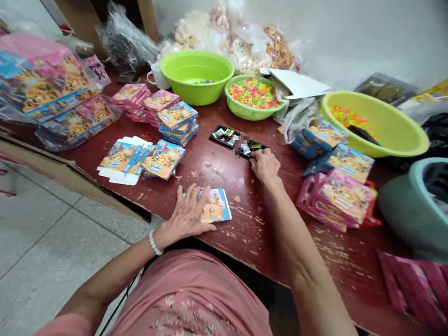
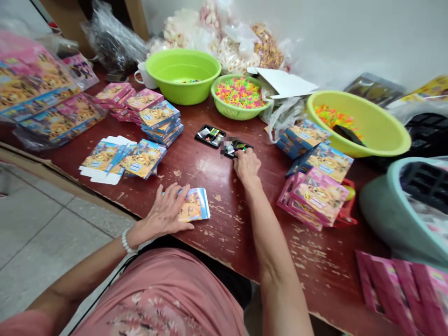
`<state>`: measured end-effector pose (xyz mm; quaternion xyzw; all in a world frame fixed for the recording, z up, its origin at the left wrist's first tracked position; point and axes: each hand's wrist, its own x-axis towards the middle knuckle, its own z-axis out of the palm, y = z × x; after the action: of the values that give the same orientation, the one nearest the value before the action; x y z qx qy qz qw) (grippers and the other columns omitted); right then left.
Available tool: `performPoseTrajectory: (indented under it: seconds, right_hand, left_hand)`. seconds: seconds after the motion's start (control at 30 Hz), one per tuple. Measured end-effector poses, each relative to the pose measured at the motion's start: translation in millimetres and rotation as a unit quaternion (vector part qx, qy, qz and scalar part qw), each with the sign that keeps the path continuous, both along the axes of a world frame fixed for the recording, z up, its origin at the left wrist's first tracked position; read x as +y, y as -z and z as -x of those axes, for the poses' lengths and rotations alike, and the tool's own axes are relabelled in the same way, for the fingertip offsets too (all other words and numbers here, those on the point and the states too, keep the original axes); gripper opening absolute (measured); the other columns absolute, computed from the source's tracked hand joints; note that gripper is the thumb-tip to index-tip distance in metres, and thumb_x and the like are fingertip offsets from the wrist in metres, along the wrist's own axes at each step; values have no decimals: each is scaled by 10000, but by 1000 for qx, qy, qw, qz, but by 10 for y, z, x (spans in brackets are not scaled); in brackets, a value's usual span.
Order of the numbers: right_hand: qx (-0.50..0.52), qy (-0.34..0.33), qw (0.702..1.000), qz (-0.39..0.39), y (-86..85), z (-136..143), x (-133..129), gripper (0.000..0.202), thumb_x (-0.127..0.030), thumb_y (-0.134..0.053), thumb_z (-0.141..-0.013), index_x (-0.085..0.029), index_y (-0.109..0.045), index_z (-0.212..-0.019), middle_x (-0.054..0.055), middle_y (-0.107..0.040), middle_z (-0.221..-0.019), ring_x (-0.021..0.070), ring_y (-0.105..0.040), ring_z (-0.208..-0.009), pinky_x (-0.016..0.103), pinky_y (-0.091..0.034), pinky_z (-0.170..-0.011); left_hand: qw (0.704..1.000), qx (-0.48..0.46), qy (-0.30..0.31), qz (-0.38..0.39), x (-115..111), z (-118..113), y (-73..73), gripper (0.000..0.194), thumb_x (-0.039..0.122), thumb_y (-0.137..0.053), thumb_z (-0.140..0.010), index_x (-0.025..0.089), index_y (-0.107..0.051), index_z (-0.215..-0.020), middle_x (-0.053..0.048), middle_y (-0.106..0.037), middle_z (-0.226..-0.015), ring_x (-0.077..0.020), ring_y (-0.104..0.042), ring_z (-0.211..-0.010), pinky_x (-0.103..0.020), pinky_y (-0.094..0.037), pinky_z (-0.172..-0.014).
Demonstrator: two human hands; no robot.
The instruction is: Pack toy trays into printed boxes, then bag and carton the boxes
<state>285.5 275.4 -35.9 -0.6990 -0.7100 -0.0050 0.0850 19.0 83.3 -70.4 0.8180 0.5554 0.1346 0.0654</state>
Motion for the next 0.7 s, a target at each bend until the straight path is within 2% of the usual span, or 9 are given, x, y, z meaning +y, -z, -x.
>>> performPoseTrajectory:
  seconds: [0.1, 0.27, 0.4, 0.47, 0.53, 0.63, 0.7]
  right_hand:
    - [1, 3, 1000, 26, -40, 16, -333, 359, -324, -543, -1013, -233, -737, -1301, 164, -640, -1282, 334, -659, -1107, 389, -502, -810]
    - [19, -14, 998, 57, -24, 15, -1084, 302, -340, -584, -1016, -259, -748, -1257, 120, -663, -1275, 307, -686, -1091, 353, -501, -755]
    - [60, -21, 997, 46, -42, -4, -1631, 274, -288, -584, -1005, -218, -756, -1205, 138, -690, -1223, 316, -698, -1042, 378, -516, -769]
    - [134, -34, 990, 17, -94, 39, -1851, 283, -281, -534, -1027, -194, -753, -1185, 149, -714, -1174, 306, -698, -1023, 397, -526, -831]
    - [262, -83, 961, 35, -158, 136, -2032, 307, -352, -512, -1055, -201, -746, -1183, 129, -745, -1139, 284, -702, -1019, 402, -528, -894]
    - [438, -167, 873, 131, -239, 314, -2211, 378, -515, -514, -1058, -229, -748, -1138, 75, -764, -1107, 244, -700, -1000, 386, -536, -907]
    - [490, -208, 830, 164, -273, 368, -2223, 417, -583, -535, -1038, -230, -749, -1093, 60, -749, -1096, 228, -688, -999, 384, -541, -918]
  left_hand:
    - [999, 1, -25, 25, 26, 18, -79, 1304, 568, -959, -598, 72, -301, -1609, -307, -521, -1480, -489, -486, -1383, -763, -274, -1189]
    - [998, -38, -56, 11, 22, 146, -139, 1151, 490, -922, -602, 147, -351, -1541, -248, -520, -1469, -440, -507, -1351, -685, -357, -1156]
    - [995, -98, -23, -7, -1, 200, -141, 1070, 465, -901, -604, 193, -378, -1496, -202, -534, -1464, -402, -517, -1349, -621, -386, -1149]
    - [992, -127, -1, -17, -23, 191, -144, 1073, 471, -899, -599, 210, -373, -1496, -185, -542, -1467, -387, -520, -1351, -593, -390, -1150]
    - [990, -138, 13, -26, -58, 172, -149, 1078, 482, -894, -605, 222, -363, -1506, -179, -545, -1479, -381, -520, -1357, -586, -373, -1164]
    - [993, -108, 23, -39, -120, 155, -161, 1077, 477, -881, -629, 209, -358, -1531, -197, -538, -1506, -406, -517, -1371, -631, -303, -1200]
    - [995, -80, 31, -47, -139, 169, -173, 1069, 467, -883, -638, 189, -379, -1538, -213, -535, -1515, -431, -522, -1369, -676, -254, -1214]
